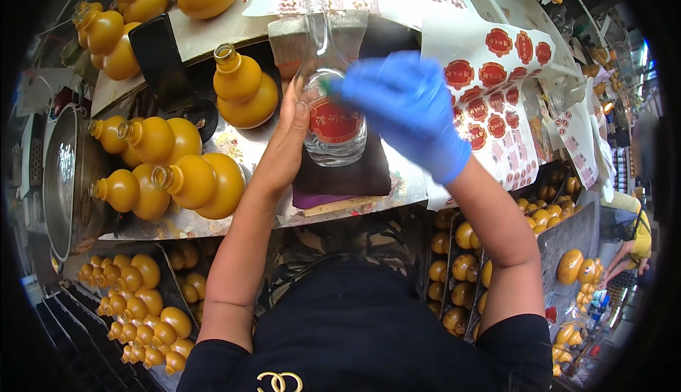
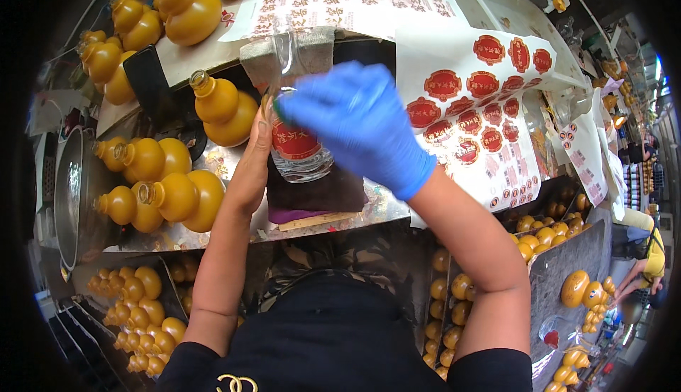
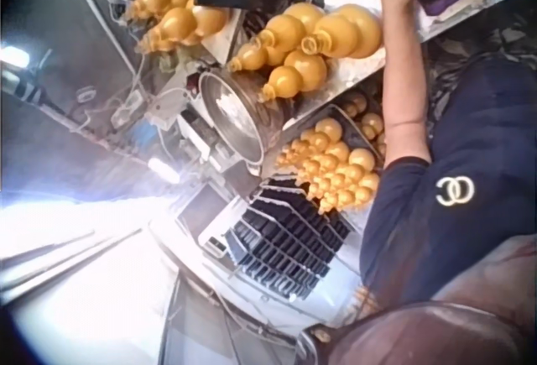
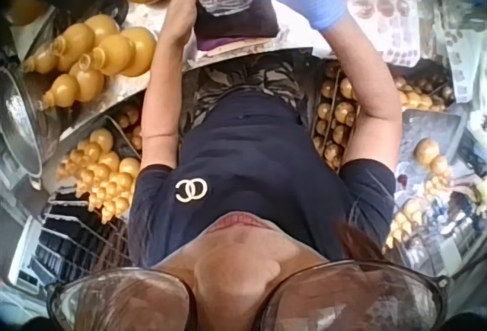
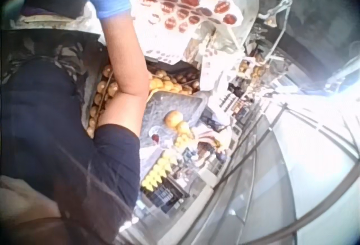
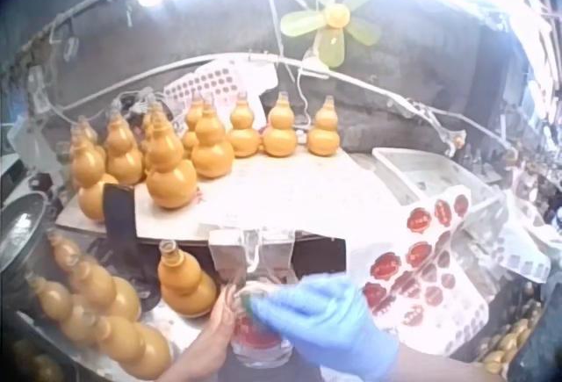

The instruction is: The person handles a green glass bottle and then moves to a workstation to apply red circular stickers to clear glass bottles. They peel the stickers from a sheet and smooth them onto the bottles using a green plastic scraper tool.

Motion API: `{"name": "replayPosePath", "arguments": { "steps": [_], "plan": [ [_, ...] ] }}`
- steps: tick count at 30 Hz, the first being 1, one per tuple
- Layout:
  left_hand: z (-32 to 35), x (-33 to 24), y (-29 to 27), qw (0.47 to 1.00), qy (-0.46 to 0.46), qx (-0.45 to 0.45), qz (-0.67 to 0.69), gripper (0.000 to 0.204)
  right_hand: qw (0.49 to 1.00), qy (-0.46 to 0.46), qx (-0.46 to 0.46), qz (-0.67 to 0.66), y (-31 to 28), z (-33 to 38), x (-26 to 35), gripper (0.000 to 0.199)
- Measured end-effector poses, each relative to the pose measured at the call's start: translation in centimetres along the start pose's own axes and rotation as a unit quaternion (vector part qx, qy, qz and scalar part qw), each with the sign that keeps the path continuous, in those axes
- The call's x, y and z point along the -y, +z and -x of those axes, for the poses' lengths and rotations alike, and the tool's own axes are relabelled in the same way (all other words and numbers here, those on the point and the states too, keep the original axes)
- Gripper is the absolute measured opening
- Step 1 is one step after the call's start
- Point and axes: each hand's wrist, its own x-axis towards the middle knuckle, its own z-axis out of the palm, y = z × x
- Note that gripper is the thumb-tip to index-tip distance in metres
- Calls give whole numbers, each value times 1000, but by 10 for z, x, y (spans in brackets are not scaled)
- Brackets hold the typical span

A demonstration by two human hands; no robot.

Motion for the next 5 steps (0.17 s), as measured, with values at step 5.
{"name": "replayPosePath", "arguments": {
  "steps": [5],
  "plan": [
    [-2, 19, -6, 950, 102, -9, -293, 71, 990, 32, 113, -73, -6, 42, 39, 34]
  ]
}}
